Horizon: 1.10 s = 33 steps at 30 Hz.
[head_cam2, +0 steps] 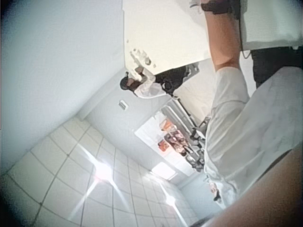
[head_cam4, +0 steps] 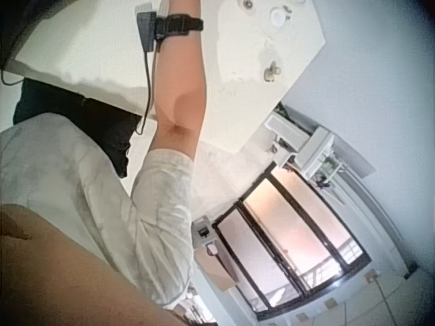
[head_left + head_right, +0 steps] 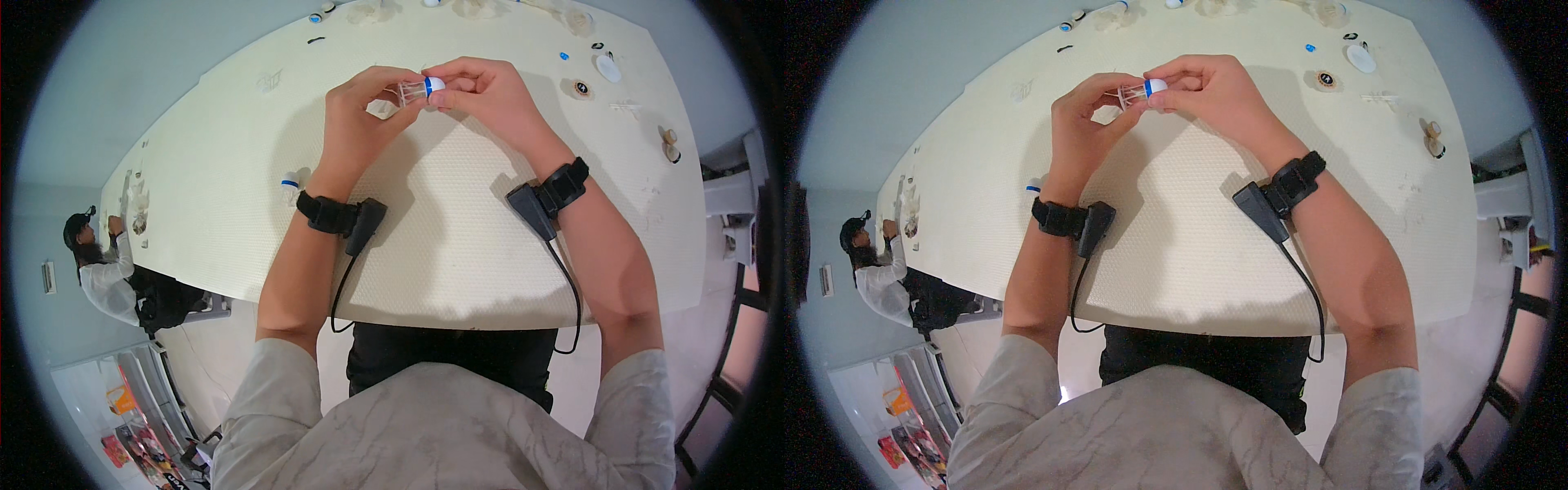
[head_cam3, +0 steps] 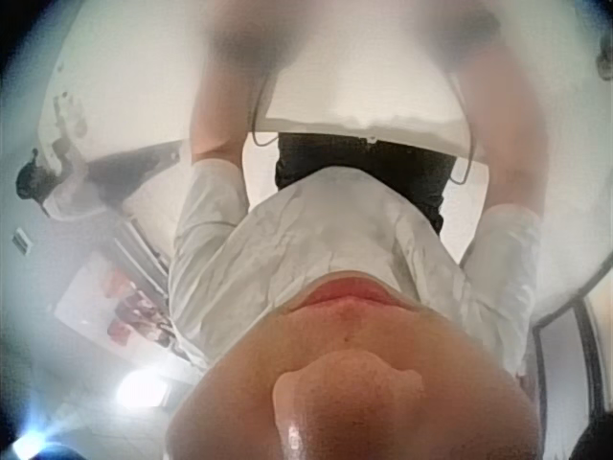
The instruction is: The recorder is assembling small plastic and metal components at a white table.
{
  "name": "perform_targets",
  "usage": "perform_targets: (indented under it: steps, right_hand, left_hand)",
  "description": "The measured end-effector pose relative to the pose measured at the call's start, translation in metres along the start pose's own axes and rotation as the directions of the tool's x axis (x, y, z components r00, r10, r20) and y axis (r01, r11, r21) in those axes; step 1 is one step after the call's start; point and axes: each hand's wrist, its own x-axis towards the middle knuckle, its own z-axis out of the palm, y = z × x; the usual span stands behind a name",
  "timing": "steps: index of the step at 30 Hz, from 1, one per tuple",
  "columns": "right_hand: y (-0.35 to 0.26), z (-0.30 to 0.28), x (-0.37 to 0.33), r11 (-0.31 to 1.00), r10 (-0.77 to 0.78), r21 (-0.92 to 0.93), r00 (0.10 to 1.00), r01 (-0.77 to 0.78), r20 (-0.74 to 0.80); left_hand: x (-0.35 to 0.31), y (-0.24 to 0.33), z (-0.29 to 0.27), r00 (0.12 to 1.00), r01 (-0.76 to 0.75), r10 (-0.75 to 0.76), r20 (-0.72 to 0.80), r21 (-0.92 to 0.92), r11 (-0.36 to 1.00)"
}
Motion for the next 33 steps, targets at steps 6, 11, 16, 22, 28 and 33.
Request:
perform_targets:
  steps: [6, 11, 16, 22, 28, 33]
  right_hand:
    - [-0.003, 0.003, 0.003, 0.992, -0.078, 0.104, 0.997, 0.076, 0.018]
    - [-0.006, -0.004, 0.0, 0.994, 0.072, 0.099, 0.983, -0.055, -0.17]
    - [-0.001, -0.006, 0.006, 0.992, 0.075, 0.108, 0.987, -0.06, -0.143]
    - [0.007, -0.012, 0.005, 0.989, 0.067, 0.14, 0.988, -0.047, -0.14]
    - [0.007, -0.01, 0.009, 0.989, 0.056, 0.14, 0.989, -0.036, -0.136]
    - [0.01, -0.012, 0.009, 0.994, 0.065, 0.095, 0.985, -0.05, -0.159]
  left_hand:
    - [0.005, 0.002, -0.011, 0.992, -0.122, 0.122, -0.042, 0.006, 0.992]
    - [-0.001, -0.009, -0.112, 0.85, 0.29, -0.189, -0.493, 0.136, 0.947]
    - [-0.042, -0.076, -0.194, 0.885, 0.449, -0.34, -0.317, 0.391, 0.804]
    - [-0.064, -0.102, -0.198, 0.828, 0.55, -0.545, -0.133, 0.383, 0.742]
    - [0.008, -0.068, -0.225, 0.951, 0.066, -0.265, 0.159, 0.733, 0.677]
    - [0.083, -0.056, -0.123, 0.797, 0.543, -0.579, 0.173, 0.213, 0.812]
